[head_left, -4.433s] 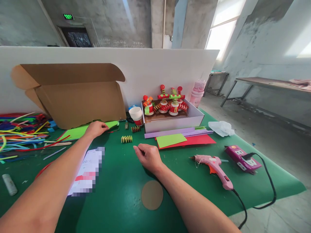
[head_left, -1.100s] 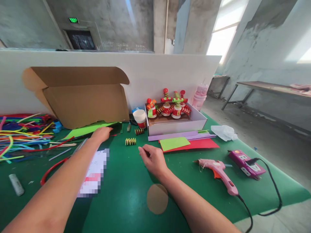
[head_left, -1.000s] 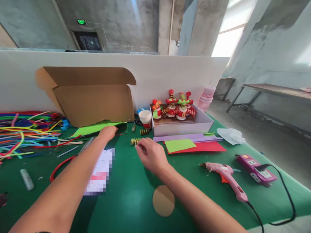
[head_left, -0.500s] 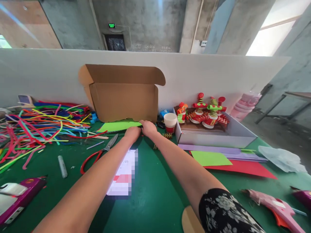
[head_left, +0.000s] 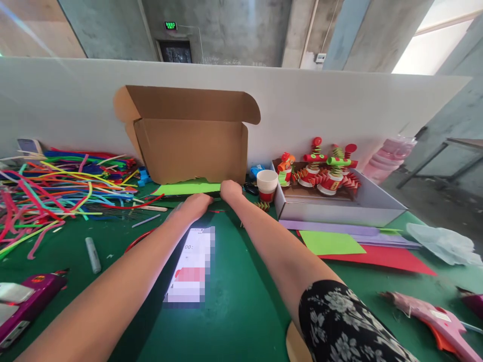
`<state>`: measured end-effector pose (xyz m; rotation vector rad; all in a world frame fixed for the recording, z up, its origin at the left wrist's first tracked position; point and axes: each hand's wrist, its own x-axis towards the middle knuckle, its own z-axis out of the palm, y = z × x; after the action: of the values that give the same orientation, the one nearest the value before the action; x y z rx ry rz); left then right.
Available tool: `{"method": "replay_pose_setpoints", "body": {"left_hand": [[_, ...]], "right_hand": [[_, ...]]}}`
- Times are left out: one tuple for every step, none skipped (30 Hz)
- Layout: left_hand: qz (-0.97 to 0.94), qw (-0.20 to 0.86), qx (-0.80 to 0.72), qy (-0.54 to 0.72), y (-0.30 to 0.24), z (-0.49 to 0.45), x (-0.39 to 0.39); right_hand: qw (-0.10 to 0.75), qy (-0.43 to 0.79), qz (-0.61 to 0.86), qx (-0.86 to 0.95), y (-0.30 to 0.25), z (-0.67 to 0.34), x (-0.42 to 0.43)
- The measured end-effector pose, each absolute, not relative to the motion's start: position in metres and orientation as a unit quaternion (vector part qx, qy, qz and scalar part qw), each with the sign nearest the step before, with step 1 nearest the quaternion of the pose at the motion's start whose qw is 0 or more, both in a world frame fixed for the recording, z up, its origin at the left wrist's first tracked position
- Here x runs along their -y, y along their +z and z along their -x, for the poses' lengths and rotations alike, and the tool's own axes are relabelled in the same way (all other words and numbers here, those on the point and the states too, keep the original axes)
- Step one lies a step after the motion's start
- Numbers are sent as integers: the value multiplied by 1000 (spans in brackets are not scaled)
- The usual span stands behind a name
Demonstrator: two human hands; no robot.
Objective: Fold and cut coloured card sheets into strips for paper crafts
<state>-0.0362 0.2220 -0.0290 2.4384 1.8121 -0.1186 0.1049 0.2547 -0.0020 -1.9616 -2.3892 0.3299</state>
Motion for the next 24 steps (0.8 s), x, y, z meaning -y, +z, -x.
{"method": "replay_pose_setpoints", "body": {"left_hand": [[-803,48,-593,-32,-29,40,-220],[-805,45,-591,-24,-28,43,-218],[-808,44,-588,-15,-28,47,-217],[-810,43,-585,-5,-28,51,-216],[-812,44,-582,7,-28,56,-216],[-815,45,-578,18,-28,60,-215],[-817,46,-574,30,-28,64,-216],[-819,48,-570,42,-27,68,-216],[-822,50,-565,54,-27,72,-217],[-825,53,-560,66,-26,76,-218],[-827,55,-554,77,-25,80,-219],[-829,58,-550,89,-24,84,-219],[-829,62,-546,101,-22,87,-220],[-829,66,-544,115,-21,90,-220],[-827,70,-543,130,-20,94,-220],[-823,75,-544,147,-19,96,-220],[-817,80,-546,166,-19,99,-220],[-810,84,-549,187,-18,101,-219],[-802,88,-553,210,-18,102,-217],[-792,92,-555,235,-18,103,-216],[-783,94,-557,261,-17,104,-215],[-773,96,-556,290,-17,105,-213],[-762,97,-554,321,-16,106,-212],[-750,98,-549,355,-14,106,-212]], "right_hand": [[16,108,630,769,-2,-105,-255],[17,109,630,769,-3,-106,-256],[16,111,630,769,-3,-106,-257],[15,112,629,769,-3,-107,-257],[14,114,629,769,-4,-108,-258],[13,115,629,769,-4,-109,-259],[12,116,629,769,-4,-110,-260],[11,116,629,769,-3,-111,-260],[10,118,629,768,-3,-112,-261],[9,119,630,768,-3,-113,-261],[8,120,630,767,-2,-113,-262],[7,121,631,767,-2,-114,-262],[7,121,631,766,-1,-115,-262],[7,122,631,766,-1,-115,-262],[8,122,632,765,0,-116,-262],[8,122,632,765,0,-116,-263],[8,123,633,764,0,-117,-263],[9,124,633,764,1,-117,-263],[9,125,634,763,1,-117,-263],[9,125,635,762,1,-118,-263],[10,126,636,761,1,-118,-264],[11,127,636,761,0,-119,-264],[12,127,637,761,0,-120,-264],[14,127,637,760,-1,-120,-265]]}}
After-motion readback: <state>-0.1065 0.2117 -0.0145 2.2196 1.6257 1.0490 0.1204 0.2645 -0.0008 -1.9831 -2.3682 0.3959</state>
